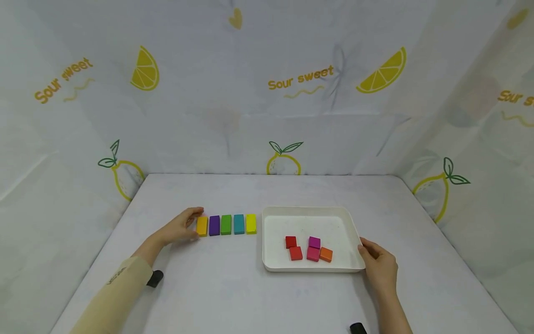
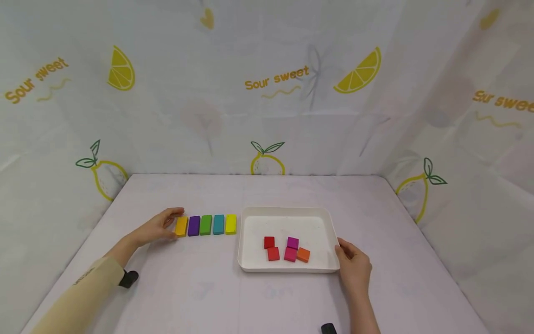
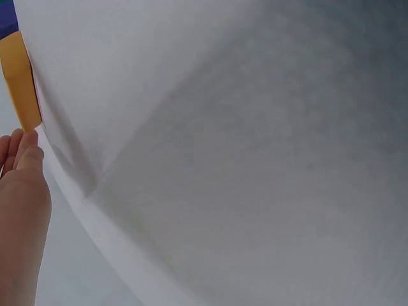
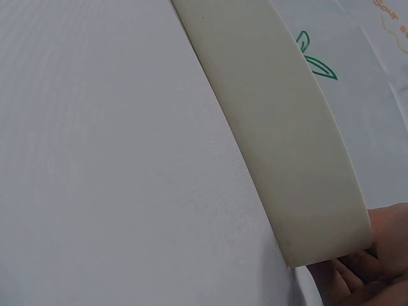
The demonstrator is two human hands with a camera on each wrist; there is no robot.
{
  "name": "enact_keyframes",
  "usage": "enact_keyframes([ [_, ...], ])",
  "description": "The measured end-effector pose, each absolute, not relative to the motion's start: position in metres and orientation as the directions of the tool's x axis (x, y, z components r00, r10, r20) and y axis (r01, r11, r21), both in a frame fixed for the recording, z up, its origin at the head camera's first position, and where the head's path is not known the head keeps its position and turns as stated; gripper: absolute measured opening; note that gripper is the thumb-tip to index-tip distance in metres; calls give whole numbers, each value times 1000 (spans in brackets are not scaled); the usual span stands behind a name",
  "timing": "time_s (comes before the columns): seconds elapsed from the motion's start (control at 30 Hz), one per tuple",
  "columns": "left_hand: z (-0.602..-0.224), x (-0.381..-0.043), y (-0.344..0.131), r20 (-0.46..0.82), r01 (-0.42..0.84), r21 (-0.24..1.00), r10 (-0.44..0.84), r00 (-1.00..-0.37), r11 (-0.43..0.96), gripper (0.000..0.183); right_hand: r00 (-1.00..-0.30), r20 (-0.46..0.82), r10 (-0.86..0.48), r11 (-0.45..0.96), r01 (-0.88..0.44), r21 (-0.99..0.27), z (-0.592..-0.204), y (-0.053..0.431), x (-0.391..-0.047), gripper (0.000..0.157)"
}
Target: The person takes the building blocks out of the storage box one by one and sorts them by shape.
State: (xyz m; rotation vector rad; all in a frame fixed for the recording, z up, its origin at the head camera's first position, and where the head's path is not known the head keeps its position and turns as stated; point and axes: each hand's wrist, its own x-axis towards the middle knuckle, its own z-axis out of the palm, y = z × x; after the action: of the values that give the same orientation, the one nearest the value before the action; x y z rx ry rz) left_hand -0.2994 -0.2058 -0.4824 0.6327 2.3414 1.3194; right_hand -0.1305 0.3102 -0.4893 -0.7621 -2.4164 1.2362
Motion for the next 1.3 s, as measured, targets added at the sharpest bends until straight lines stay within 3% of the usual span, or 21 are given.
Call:
enact_keyframes([
  [0.57, -463, -298, -154, 56, 234, 934, 538, -841, 268, 67, -811, 42, 583, 500, 318, -805, -490, 311, -130, 34],
  [0.97, -447, -285, -70, 94, 238, 957, 607, -789, 162, 56, -814, 42, 580, 495, 311, -811, -488, 311, -128, 35],
  [1.3, -457, -266, -4, 86, 262, 955, 712, -697, 141, 56, -816, 35, 578, 498, 319, -806, -487, 310, -128, 35],
])
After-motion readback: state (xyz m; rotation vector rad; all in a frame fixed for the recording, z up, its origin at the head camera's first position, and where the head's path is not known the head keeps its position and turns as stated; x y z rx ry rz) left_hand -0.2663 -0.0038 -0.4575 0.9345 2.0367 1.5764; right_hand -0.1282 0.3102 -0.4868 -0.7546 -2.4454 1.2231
